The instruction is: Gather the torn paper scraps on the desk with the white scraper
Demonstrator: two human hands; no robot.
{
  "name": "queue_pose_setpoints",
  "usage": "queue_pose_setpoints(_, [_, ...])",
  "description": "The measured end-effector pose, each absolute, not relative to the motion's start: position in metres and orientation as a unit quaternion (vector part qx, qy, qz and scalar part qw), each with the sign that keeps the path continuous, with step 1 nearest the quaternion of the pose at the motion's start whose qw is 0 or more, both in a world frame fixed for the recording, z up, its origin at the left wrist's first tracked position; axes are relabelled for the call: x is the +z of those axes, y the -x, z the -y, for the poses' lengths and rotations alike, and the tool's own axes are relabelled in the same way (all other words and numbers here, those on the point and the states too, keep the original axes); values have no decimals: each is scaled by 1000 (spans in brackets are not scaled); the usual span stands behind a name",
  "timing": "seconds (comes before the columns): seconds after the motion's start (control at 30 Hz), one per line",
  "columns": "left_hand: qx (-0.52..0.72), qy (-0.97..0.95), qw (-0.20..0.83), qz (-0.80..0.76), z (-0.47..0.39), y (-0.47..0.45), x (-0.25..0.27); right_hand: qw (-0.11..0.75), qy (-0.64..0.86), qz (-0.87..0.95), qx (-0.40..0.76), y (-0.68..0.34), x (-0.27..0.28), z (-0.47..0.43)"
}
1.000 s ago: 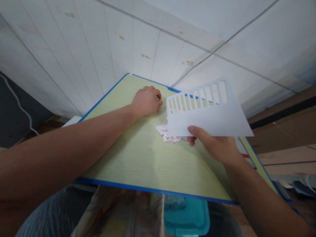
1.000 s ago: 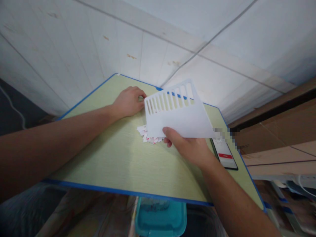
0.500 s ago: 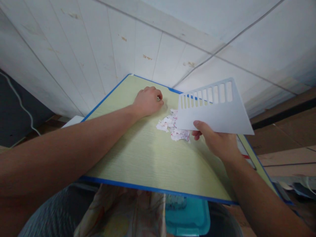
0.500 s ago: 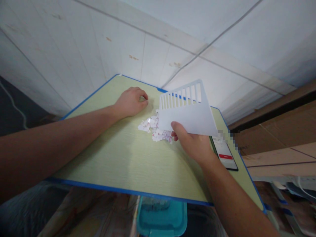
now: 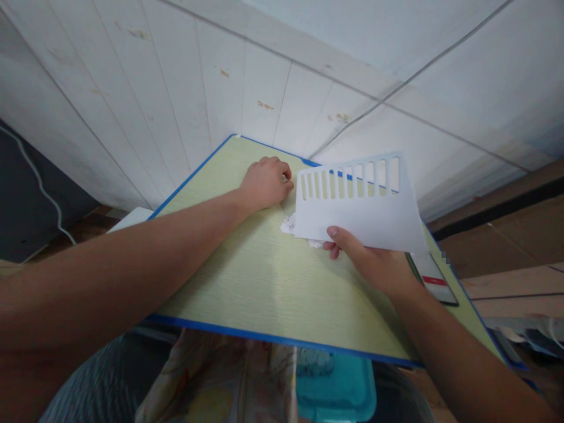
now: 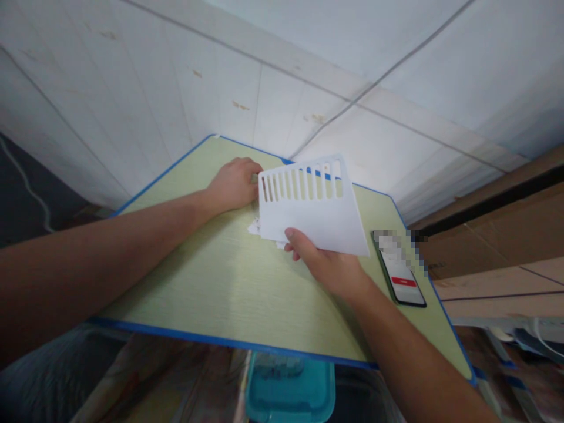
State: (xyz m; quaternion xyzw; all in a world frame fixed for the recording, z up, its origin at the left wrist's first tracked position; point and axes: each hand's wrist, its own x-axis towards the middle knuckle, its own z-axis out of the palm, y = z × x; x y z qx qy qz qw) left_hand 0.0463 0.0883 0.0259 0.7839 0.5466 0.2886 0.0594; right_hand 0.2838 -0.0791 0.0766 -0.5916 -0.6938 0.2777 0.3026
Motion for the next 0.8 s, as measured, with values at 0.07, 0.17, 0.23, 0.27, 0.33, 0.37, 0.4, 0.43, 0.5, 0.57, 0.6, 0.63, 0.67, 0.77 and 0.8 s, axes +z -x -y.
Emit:
queue_pose_setpoints(0.07, [287,-785,57,-546,-89,-46,26,288,588,695,296,-281,76,80])
queue_pose_setpoints(0.17, [287,-787,57,-544,-89,-47,25,278,589,696,301,-281,76,78])
queue_pose_setpoints(0.23, [289,-786,60,-543,-89,-47,25,278,587,700,297,-284,75,77])
queue_pose_setpoints(0.27, [289,-786,61,-543,-89,-46,25,281,584,703,294,-285,74,77])
queue_pose_setpoints(0.33, [288,-786,62,-544,-89,-46,25,286,573,711,290,-289,74,76])
queue_pose_setpoints(0.37, [287,-786,63,-544,-90,-46,26,285,566,717,291,-291,74,77])
queue_pose_setpoints(0.4, [285,-786,65,-544,-90,-46,26,282,558,723,294,-292,75,77])
queue_pose_setpoints(0.43, [283,-787,67,-545,-90,-46,26,277,549,730,299,-293,76,78])
queue_pose_setpoints(0.5, [280,-787,70,-546,-91,-46,27,267,528,743,312,-295,78,80])
queue_pose_setpoints(0.57, [281,-785,73,-547,-92,-46,26,260,511,753,323,-297,80,82])
queue_pose_setpoints(0.6, [284,-784,74,-547,-93,-46,26,257,504,756,328,-297,81,83])
queue_pose_setpoints(0.63, [287,-784,76,-545,-93,-46,26,254,500,758,334,-298,82,84])
queue_pose_setpoints(0.67, [289,-785,78,-543,-93,-46,25,250,497,758,341,-298,83,85])
queue_pose_setpoints(0.77, [291,-786,84,-540,-93,-46,25,230,485,758,371,-298,88,86])
queue_pose_setpoints(0.8, [290,-785,85,-541,-92,-46,25,223,481,757,382,-298,89,86])
